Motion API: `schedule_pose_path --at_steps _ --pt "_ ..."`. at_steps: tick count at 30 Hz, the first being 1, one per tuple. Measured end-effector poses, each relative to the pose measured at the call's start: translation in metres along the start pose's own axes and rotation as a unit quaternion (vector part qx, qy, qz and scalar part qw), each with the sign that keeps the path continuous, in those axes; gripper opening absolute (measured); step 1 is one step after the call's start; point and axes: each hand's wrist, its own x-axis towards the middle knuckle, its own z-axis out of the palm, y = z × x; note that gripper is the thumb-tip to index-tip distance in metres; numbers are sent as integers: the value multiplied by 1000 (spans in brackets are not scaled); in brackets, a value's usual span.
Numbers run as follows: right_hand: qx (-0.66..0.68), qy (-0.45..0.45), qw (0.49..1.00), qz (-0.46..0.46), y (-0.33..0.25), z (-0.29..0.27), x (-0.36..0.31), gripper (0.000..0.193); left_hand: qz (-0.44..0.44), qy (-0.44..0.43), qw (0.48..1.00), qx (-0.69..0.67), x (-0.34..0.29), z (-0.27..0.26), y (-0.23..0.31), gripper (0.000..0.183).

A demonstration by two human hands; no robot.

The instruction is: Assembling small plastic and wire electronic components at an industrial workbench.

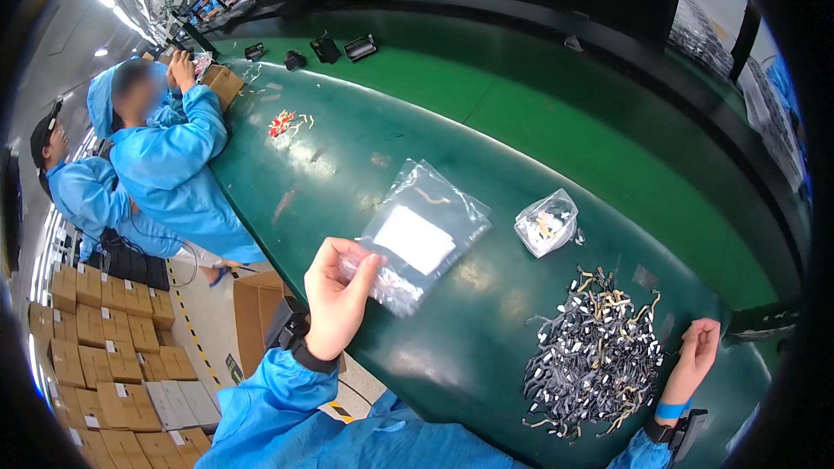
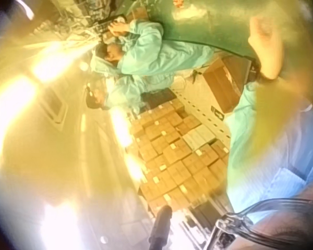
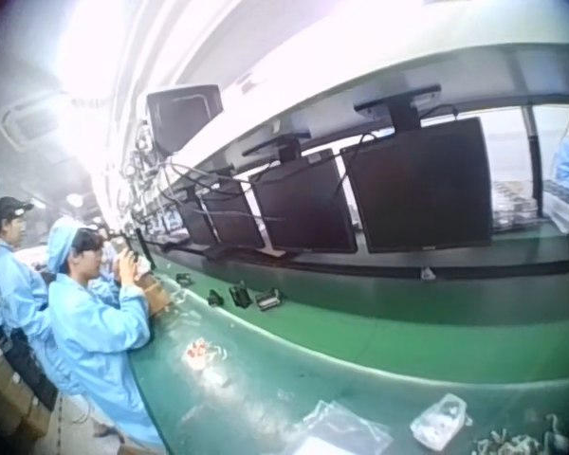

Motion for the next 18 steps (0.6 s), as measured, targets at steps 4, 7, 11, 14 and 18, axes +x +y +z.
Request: schedule_pose_path --at_steps 4,7,11,14,18 --pt "-10 16 1000 -4 -3 0 -3 8 155 181 957 163 11 -9 18 9" --pt "1 9 1000 22 -7 -2 -2 8 203 179 901 339 43 -27 22 9" --pt "10 -3 1000 17 1 -3 -4 8 302 249 845 366 62 -51 13 5" --pt "4 10 1000 -5 -6 3 -2 7 258 195 866 382 86 -67 1 4" --pt "-7 5 1000 -5 -2 0 -4 8 249 269 854 370 95 -78 5 5"
